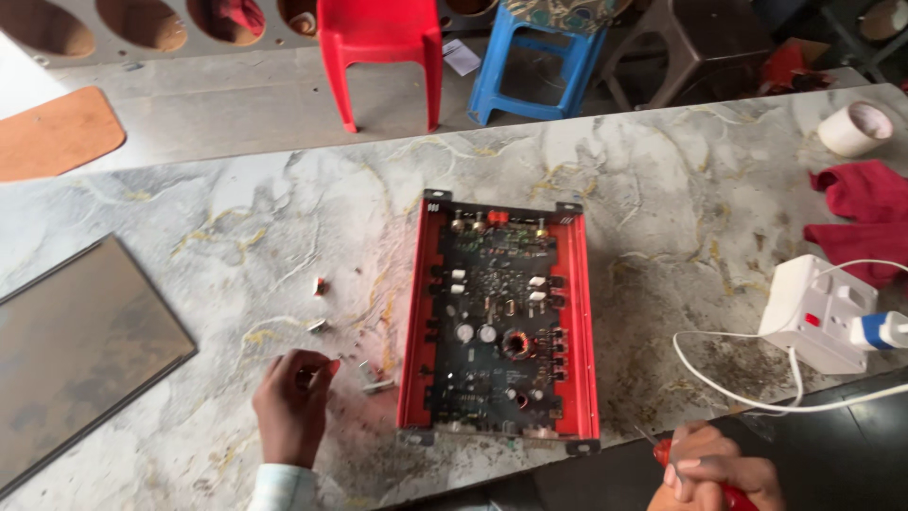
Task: The person unscrews several screws from the chassis of a red amplifier using a screwdriver, then lifts the internal circuit board out of the housing and sets the components on the bench.
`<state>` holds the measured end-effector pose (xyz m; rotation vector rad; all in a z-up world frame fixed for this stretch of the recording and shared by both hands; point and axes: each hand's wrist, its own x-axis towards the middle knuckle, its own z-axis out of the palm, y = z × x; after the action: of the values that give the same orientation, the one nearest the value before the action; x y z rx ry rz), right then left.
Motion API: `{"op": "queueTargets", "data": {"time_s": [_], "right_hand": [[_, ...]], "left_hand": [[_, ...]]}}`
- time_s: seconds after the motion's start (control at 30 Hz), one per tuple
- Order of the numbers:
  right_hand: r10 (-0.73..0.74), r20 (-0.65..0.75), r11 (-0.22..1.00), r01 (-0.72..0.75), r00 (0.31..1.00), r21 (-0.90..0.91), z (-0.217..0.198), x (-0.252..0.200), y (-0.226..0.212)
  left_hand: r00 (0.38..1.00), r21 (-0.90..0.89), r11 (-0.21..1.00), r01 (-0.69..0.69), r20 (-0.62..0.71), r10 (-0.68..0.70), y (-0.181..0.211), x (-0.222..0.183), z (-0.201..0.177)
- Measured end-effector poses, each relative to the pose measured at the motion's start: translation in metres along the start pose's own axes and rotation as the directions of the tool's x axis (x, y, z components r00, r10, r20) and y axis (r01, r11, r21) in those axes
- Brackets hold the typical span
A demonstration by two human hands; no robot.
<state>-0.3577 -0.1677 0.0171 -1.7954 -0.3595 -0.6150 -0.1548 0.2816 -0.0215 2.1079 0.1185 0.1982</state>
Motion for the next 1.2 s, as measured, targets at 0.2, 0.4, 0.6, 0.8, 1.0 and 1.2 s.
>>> {"op": "queueTargets", "data": {"time_s": [0.2,0.4,0.6,0.8,1.0,1.2], "right_hand": [[0.082,-0.398,0.997,-0.077,0.913,0.03,0.092,0.032,-0.046],[-0.067,-0.274,0.998,0.065,0.959,-0.017,0.107,0.059,-0.039],[-0.139,-0.423,0.99,0.117,0.895,-0.075,0.133,0.096,0.001],[0.125,-0.658,0.979,0.015,0.743,0.203,0.103,0.119,0.052],[0.273,-0.436,0.87,-0.414,0.857,-0.268,0.091,0.099,0.081],[0.299,-0.401,0.765,-0.469,0.866,-0.442,0.085,0.097,0.077]], "left_hand": [[0.998,0.175,0.982,-0.065,0.018,0.063,-0.01,0.002,0.014],[0.999,0.13,0.991,-0.034,-0.004,0.035,0.024,0.008,-0.001],[0.935,0.148,0.978,0.148,0.302,-0.187,0.064,-0.013,-0.014],[0.537,0.2,0.816,0.542,0.664,-0.52,0.045,-0.054,-0.013],[0.333,0.164,0.587,0.793,0.691,-0.642,0.06,-0.054,0.002],[0.839,0.388,0.896,0.215,0.397,-0.373,0.1,-0.053,0.01]]}}
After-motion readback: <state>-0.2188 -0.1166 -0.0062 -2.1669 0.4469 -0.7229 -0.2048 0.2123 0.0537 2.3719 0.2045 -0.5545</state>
